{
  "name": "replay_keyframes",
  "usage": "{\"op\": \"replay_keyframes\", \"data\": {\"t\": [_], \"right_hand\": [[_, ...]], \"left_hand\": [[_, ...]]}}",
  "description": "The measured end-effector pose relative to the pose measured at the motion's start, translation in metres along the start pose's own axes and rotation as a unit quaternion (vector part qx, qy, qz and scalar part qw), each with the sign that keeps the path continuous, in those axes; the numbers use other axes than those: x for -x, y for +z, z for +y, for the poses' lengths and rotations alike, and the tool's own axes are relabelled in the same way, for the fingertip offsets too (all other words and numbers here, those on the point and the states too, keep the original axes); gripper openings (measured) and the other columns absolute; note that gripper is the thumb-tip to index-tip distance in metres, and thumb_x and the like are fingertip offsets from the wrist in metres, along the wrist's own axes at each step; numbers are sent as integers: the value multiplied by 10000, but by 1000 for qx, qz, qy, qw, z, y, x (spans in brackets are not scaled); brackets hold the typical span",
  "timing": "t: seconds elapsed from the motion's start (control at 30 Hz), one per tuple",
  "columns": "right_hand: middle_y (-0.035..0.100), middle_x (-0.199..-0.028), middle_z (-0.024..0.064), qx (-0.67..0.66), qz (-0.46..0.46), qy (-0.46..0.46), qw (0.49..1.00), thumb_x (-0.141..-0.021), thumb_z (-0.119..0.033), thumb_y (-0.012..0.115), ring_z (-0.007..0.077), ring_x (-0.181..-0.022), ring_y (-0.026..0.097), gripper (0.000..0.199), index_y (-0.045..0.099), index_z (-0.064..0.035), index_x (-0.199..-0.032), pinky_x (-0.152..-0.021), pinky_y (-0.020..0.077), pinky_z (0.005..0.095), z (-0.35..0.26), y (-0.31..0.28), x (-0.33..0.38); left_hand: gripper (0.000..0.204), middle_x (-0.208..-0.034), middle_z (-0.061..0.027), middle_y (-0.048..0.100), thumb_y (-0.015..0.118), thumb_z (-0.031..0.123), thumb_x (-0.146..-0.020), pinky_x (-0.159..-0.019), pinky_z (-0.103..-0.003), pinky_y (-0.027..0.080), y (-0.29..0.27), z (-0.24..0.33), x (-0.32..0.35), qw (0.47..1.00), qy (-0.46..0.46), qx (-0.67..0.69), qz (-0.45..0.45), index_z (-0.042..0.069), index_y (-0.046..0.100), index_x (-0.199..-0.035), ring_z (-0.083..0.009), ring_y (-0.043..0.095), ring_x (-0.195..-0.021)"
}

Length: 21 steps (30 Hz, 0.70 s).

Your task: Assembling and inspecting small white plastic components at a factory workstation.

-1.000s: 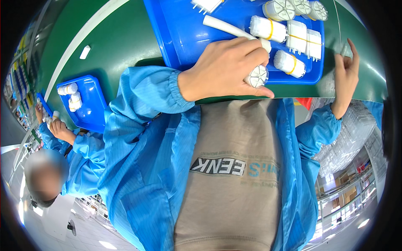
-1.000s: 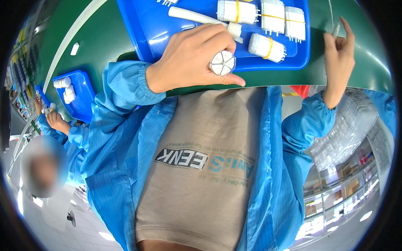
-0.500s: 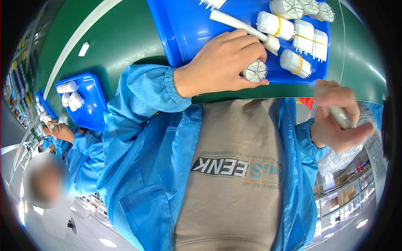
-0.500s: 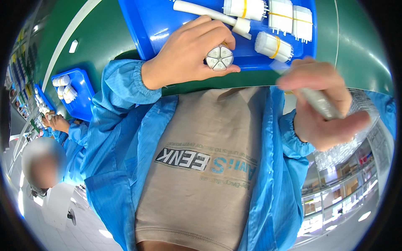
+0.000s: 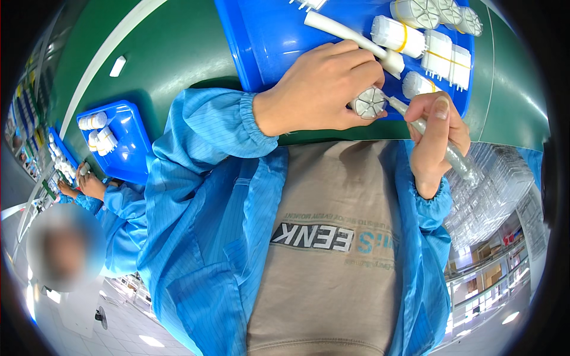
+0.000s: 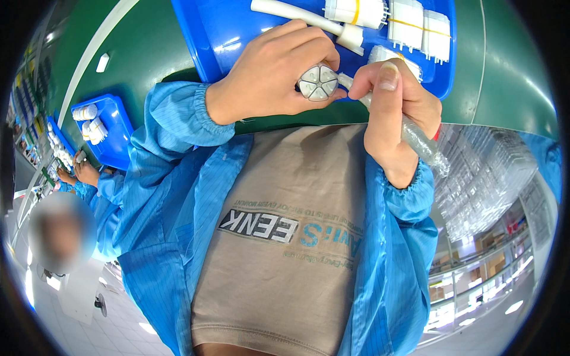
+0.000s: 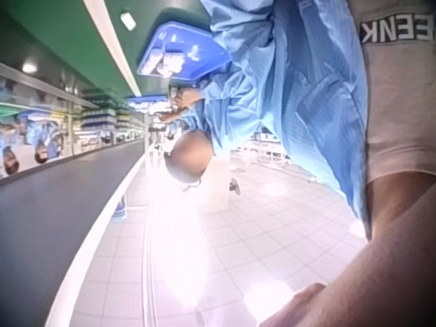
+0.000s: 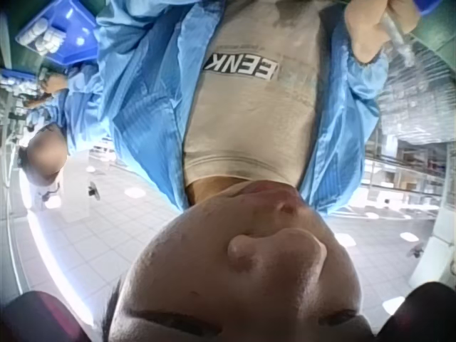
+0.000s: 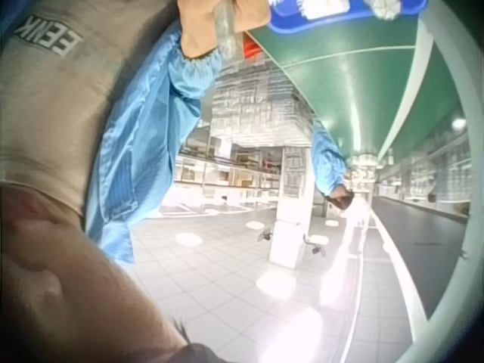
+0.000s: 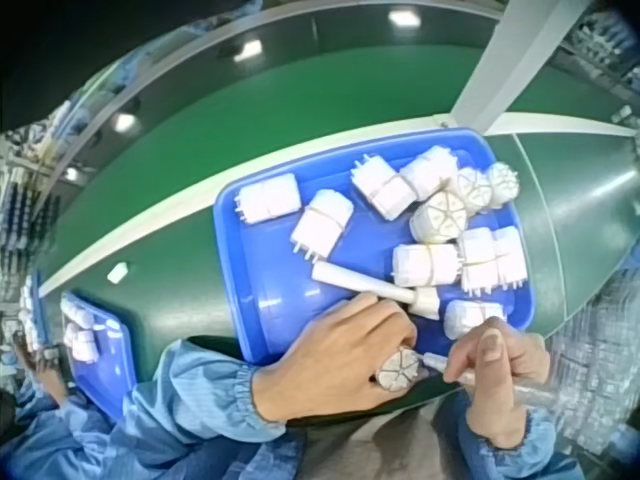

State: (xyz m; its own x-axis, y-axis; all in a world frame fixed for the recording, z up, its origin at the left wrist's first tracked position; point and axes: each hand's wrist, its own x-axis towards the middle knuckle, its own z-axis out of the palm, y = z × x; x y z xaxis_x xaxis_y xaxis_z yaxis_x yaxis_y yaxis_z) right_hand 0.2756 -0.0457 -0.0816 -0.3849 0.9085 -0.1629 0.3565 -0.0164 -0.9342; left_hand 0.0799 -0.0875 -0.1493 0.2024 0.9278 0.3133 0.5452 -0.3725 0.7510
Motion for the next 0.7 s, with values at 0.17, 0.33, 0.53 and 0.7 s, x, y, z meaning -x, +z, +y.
{"op": "replay_keyframes", "data": {"t": [0.17,0.33,0.53,0.7], "right_hand": [[606,-703,17,-7,5,0,1000,-1090,-267,457,68,-619,460,443,644,-13,-779,-571,355,257,4,3,-1],[588,-673,-9,-84,8,72,994,-1095,-294,462,39,-549,435,448,639,-29,-781,-512,321,231,3,5,0],[646,-699,3,-55,-9,33,998,-1043,-180,598,36,-577,496,287,679,-16,-822,-531,378,216,-5,7,0],[658,-651,4,44,26,-1,999,-993,-135,653,39,-557,536,233,690,-27,-790,-531,431,223,-11,9,1]], "left_hand": [[351,-916,-50,638,885,278,-725,-752,-359,530,-1,0,0,1000,1,3,-1,90,649,-905,-267,628,-874],[351,-912,-50,636,889,258,-712,-743,-359,530,1,-1,0,1000,3,0,1,91,649,-905,-266,630,-869],[348,-911,-54,635,877,235,-693,-744,-362,533,-1,1,0,1000,-3,4,-2,87,647,-909,-265,628,-868],[345,-911,-55,632,863,242,-695,-739,-369,532,1,1,0,1000,2,-2,8,83,646,-911,-275,622,-862]]}}
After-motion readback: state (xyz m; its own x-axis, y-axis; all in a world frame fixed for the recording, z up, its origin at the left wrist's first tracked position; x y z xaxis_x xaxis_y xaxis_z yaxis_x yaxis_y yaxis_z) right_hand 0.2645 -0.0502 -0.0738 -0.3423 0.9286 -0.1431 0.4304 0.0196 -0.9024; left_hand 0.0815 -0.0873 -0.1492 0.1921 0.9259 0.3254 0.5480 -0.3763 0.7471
